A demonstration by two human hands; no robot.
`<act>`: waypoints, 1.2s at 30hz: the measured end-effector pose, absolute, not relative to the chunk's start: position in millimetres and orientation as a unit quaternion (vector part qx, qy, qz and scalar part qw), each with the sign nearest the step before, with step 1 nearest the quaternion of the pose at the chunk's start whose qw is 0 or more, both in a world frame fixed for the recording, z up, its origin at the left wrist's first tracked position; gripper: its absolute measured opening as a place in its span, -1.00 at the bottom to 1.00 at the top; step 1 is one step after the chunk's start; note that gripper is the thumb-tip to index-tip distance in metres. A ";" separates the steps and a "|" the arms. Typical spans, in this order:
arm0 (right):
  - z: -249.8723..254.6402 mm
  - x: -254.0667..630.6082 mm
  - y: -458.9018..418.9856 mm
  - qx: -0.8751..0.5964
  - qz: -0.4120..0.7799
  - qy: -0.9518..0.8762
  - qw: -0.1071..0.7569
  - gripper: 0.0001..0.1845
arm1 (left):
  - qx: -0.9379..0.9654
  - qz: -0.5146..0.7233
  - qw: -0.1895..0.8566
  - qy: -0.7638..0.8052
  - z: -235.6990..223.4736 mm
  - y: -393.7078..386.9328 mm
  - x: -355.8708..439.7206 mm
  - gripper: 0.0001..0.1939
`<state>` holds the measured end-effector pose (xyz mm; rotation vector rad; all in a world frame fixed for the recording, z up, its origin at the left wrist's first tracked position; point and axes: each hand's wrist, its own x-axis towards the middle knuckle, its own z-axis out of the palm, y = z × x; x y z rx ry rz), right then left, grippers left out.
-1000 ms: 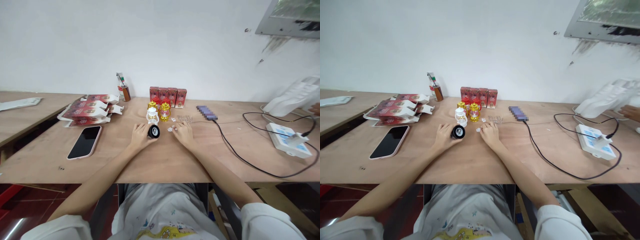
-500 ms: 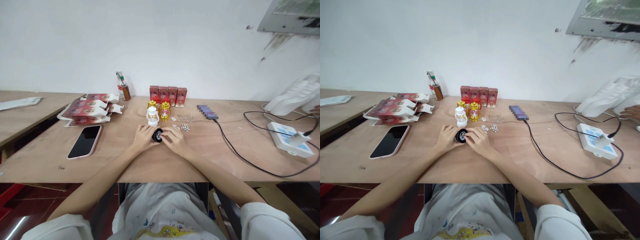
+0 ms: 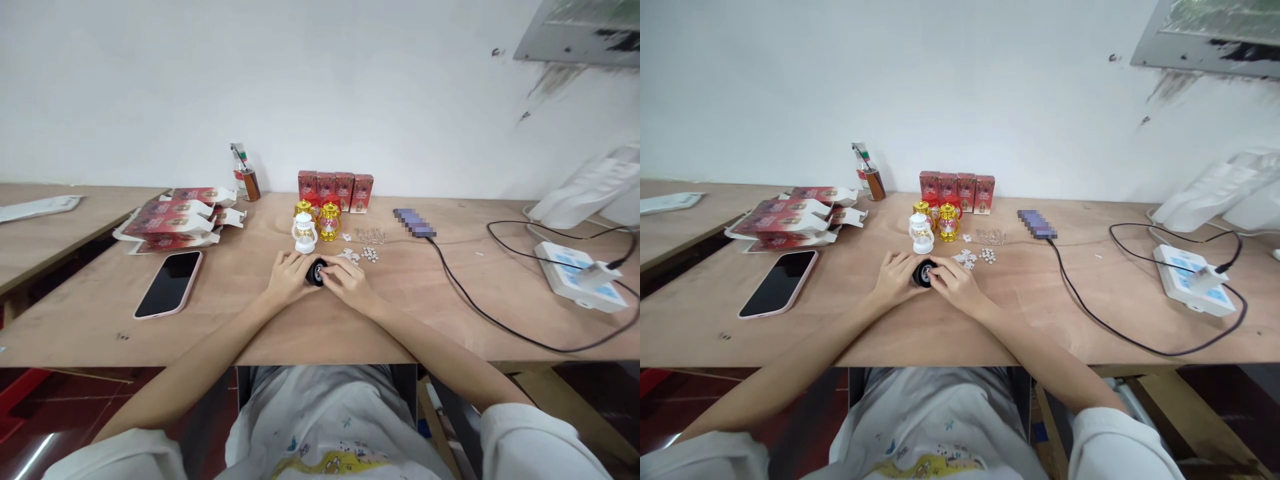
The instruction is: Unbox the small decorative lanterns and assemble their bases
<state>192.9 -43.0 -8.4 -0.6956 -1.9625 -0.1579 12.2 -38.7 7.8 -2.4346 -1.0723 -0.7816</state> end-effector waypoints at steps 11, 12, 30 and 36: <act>-7.6 193.0 -42.3 -0.263 -0.107 -0.819 0.499 -0.85 | -0.862 -0.282 0.200 -0.371 6.3 -38.3 12.8 -0.50; -7.1 193.0 -42.5 -0.261 -0.112 -0.819 0.499 -0.85 | -0.862 -0.280 0.200 -0.373 6.3 -38.4 12.7 -0.50; -7.2 194.3 -40.5 -0.245 -0.098 -0.817 0.513 -0.87 | -0.855 -0.301 0.223 -0.358 6.3 -38.7 12.6 -0.54; -5.6 193.7 -42.9 -0.247 -0.075 -0.814 0.520 -0.89 | -0.853 -0.306 0.225 -0.359 5.9 -38.5 12.7 -0.56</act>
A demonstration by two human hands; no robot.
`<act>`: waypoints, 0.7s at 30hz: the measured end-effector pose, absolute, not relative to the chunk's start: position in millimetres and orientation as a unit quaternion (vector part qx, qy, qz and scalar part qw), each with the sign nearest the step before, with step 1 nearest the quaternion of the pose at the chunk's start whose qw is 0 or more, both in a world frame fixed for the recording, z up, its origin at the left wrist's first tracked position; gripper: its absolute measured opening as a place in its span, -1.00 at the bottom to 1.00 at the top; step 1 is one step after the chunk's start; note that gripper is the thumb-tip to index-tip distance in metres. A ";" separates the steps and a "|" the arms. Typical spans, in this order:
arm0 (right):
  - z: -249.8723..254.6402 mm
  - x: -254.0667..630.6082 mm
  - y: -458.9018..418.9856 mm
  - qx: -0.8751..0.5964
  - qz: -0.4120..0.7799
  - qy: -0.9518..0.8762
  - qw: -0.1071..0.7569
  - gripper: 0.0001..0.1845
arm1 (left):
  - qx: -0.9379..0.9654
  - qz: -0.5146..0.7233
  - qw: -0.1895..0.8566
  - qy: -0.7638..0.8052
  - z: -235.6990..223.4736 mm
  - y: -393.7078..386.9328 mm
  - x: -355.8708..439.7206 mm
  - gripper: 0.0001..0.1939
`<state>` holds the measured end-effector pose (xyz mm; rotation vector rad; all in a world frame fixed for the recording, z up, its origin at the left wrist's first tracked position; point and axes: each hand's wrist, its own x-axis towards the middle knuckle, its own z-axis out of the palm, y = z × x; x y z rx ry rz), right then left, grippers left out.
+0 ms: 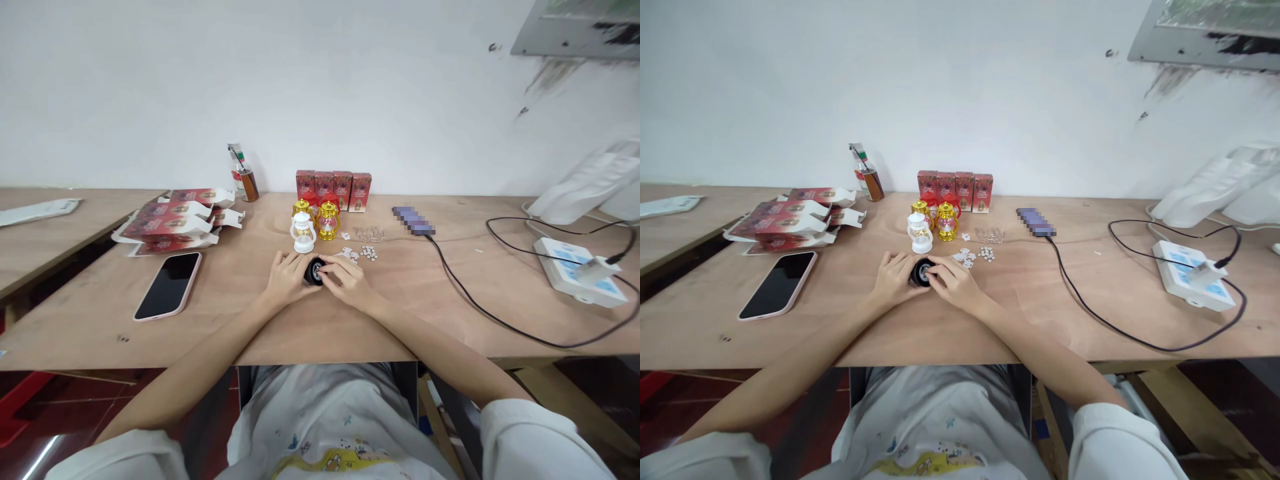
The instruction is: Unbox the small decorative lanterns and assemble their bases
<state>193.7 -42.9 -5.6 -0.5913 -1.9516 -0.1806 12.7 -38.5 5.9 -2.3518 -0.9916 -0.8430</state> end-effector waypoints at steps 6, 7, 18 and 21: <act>-5.7 193.6 -44.0 -0.259 -0.053 -0.819 0.509 -0.88 | -0.851 -0.304 0.231 -0.360 5.1 -37.5 12.4 -0.54; -5.5 193.6 -44.3 -0.263 -0.050 -0.821 0.505 -0.88 | -0.851 -0.304 0.232 -0.360 5.2 -37.4 12.4 -0.55; -5.4 193.2 -43.9 -0.276 0.015 -0.829 0.486 -0.94 | -0.851 -0.323 0.229 -0.345 5.9 -38.5 13.4 -0.59; -5.0 193.5 -44.1 -0.275 0.032 -0.829 0.486 -0.95 | -0.850 -0.328 0.219 -0.349 5.6 -38.7 13.2 -0.59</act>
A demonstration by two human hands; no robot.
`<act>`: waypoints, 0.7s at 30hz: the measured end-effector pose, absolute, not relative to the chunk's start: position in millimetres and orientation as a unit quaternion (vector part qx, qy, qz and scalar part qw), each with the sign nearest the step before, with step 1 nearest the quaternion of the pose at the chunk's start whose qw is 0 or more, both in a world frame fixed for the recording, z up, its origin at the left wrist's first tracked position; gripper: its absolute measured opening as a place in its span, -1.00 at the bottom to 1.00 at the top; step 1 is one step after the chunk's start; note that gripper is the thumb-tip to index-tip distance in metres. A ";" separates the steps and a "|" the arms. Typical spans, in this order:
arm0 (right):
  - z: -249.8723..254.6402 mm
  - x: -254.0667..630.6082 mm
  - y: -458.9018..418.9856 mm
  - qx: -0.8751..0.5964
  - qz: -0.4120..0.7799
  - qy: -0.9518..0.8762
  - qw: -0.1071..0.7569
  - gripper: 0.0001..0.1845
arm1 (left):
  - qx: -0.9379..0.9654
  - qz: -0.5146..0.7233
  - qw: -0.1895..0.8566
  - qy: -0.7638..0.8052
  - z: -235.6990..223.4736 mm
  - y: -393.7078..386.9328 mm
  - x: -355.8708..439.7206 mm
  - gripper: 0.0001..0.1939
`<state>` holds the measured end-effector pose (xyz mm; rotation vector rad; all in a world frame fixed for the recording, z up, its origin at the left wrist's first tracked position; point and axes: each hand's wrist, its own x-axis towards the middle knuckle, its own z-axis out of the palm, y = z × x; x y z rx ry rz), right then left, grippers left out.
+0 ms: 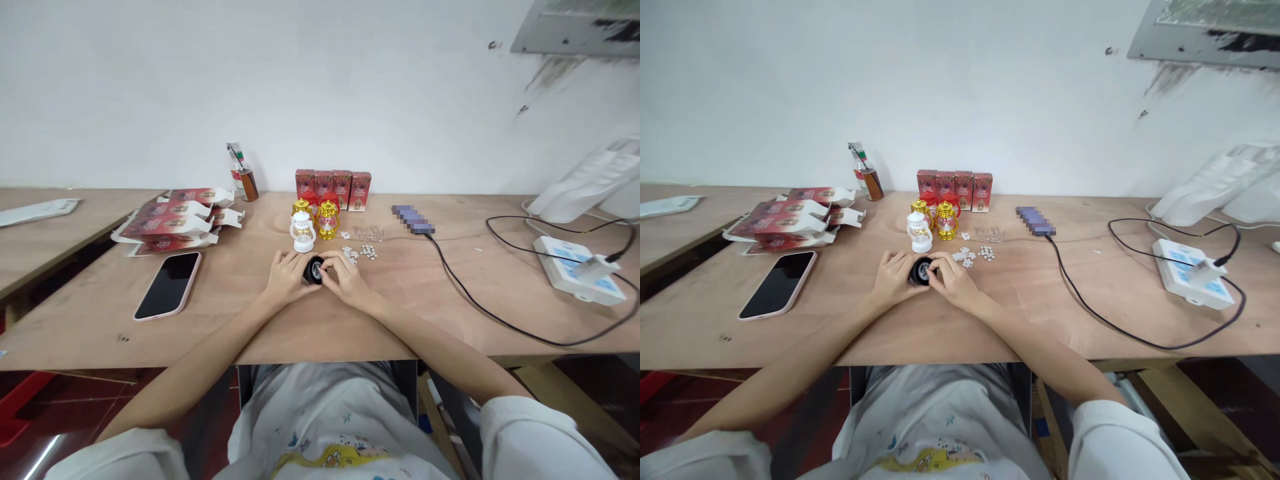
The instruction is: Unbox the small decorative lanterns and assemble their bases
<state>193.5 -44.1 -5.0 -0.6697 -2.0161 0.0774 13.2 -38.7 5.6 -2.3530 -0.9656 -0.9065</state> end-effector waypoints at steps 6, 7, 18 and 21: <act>-2.5 193.8 -46.5 -0.269 0.054 -0.830 0.485 -0.94 | -0.848 -0.327 0.200 -0.365 4.6 -37.6 12.9 -0.57; -2.5 193.8 -46.9 -0.268 0.057 -0.829 0.487 -0.93 | -0.848 -0.327 0.199 -0.367 4.4 -37.5 12.8 -0.57; -4.8 184.9 -39.8 -0.368 0.381 -0.601 0.599 -0.88 | -0.833 -0.328 0.208 -0.395 6.6 -35.0 8.1 -0.55; -8.2 181.2 -36.0 -0.401 0.559 -0.498 0.528 -0.89 | -0.837 -0.319 0.219 -0.388 7.0 -33.7 6.6 -0.54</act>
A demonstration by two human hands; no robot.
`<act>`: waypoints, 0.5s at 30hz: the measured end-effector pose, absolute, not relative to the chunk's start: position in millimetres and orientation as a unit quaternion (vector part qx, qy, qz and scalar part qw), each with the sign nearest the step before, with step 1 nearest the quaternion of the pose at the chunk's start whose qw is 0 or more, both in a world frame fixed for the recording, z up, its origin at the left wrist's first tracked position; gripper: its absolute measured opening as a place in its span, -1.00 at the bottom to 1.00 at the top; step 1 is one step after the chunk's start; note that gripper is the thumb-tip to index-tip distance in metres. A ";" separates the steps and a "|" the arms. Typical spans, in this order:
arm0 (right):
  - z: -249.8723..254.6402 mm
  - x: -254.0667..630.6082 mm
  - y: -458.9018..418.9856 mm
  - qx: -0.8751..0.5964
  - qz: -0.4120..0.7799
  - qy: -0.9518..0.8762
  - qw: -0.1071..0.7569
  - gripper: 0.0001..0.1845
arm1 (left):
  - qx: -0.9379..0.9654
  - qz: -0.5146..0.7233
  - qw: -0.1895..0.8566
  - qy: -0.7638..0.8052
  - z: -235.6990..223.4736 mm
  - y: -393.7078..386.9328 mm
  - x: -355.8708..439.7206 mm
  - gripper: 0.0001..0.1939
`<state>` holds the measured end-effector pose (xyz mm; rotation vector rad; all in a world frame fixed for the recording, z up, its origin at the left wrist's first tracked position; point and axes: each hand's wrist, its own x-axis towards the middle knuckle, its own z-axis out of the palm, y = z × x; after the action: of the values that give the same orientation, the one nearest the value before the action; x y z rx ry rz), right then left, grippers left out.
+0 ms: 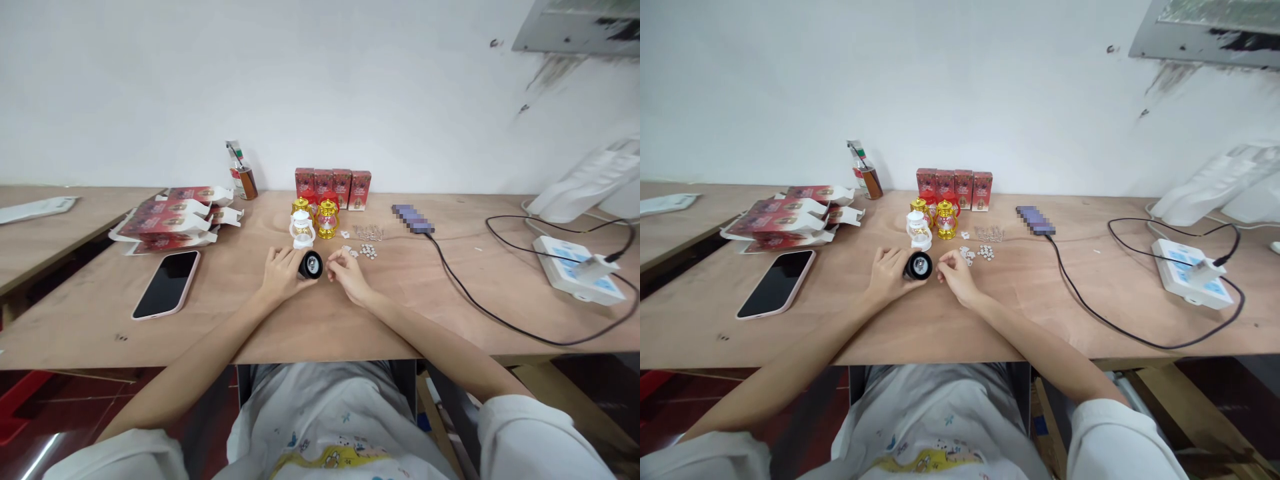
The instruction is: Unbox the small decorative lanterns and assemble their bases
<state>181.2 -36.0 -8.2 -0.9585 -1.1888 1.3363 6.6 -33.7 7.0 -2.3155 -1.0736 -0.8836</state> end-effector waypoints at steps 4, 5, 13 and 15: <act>-11.6 180.3 -34.0 -0.392 0.724 -0.402 0.400 -0.96 | -0.842 -0.298 0.258 -0.368 6.6 -33.6 6.5 -0.58; -11.6 180.8 -33.8 -0.390 0.735 -0.389 0.395 -0.93 | -0.842 -0.295 0.270 -0.362 6.5 -34.0 7.1 -0.61; -2.8 185.0 -36.3 -0.396 0.752 -0.371 0.374 -0.68 | -0.845 -0.281 0.323 -0.320 7.1 -39.1 14.6 -0.65; -1.6 183.6 -37.1 -0.402 0.766 -0.334 0.376 -0.72 | -0.854 -0.272 0.313 -0.315 6.8 -39.6 16.0 -0.64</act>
<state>183.6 -37.1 -1.6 -1.0274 -0.8534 1.9587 16.0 -39.6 6.8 -2.2510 -0.8315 -0.7182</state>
